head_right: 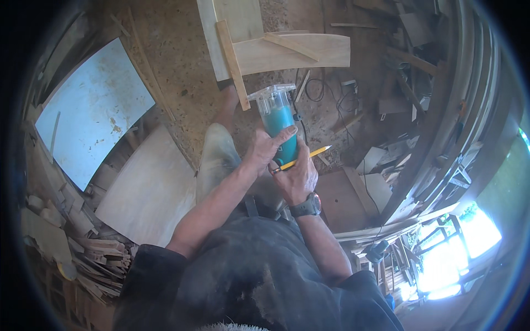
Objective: The person aligns a wooden spacer against a handheld router, marks wood pieces with a pencil, and then measures and marks sections along a large wooden door using the wooden spacer and pencil.
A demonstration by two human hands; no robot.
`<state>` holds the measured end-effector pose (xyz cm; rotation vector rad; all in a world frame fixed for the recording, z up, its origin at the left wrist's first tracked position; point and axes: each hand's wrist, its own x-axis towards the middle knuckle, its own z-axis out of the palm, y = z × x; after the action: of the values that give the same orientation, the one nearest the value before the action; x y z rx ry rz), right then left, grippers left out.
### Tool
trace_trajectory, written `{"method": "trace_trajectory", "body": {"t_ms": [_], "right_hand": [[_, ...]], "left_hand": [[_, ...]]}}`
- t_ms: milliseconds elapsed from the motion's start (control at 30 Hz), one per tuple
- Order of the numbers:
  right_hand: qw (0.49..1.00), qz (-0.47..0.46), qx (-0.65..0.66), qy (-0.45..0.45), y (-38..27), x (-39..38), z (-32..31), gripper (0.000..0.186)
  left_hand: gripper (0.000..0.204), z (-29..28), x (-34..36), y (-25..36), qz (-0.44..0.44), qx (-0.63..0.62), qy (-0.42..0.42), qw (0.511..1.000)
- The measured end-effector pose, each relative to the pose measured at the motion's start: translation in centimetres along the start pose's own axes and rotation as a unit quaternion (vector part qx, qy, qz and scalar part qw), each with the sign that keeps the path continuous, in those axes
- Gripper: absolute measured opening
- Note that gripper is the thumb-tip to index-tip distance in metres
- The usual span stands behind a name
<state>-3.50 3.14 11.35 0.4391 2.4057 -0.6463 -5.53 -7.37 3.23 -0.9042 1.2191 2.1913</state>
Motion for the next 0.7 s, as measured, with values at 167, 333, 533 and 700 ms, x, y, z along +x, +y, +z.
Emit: {"method": "trace_trajectory", "body": {"t_ms": [167, 333, 533, 700], "right_hand": [[0.998, 0.052, -0.006, -0.02, -2.3, -0.2, 0.6, 0.079], [0.992, 0.014, 0.101, -0.067, -1.1, 1.8, -0.6, 0.059], [0.951, 0.11, 0.288, 0.038, 1.4, 8.7, -2.8, 0.034], [0.96, -0.045, 0.275, 0.034, -0.4, 13.6, -4.5, 0.033]], "left_hand": [[0.055, -2.0, 0.1, 1.0, -0.015, -0.017, -0.011, 1.0], [0.064, -4.6, 0.0, 2.1, -0.119, -0.067, -0.097, 0.986], [0.064, -4.3, -0.8, 0.5, -0.11, -0.074, -0.121, 0.984], [0.065, -3.9, -0.8, 0.2, -0.093, -0.041, -0.111, 0.989]]}}
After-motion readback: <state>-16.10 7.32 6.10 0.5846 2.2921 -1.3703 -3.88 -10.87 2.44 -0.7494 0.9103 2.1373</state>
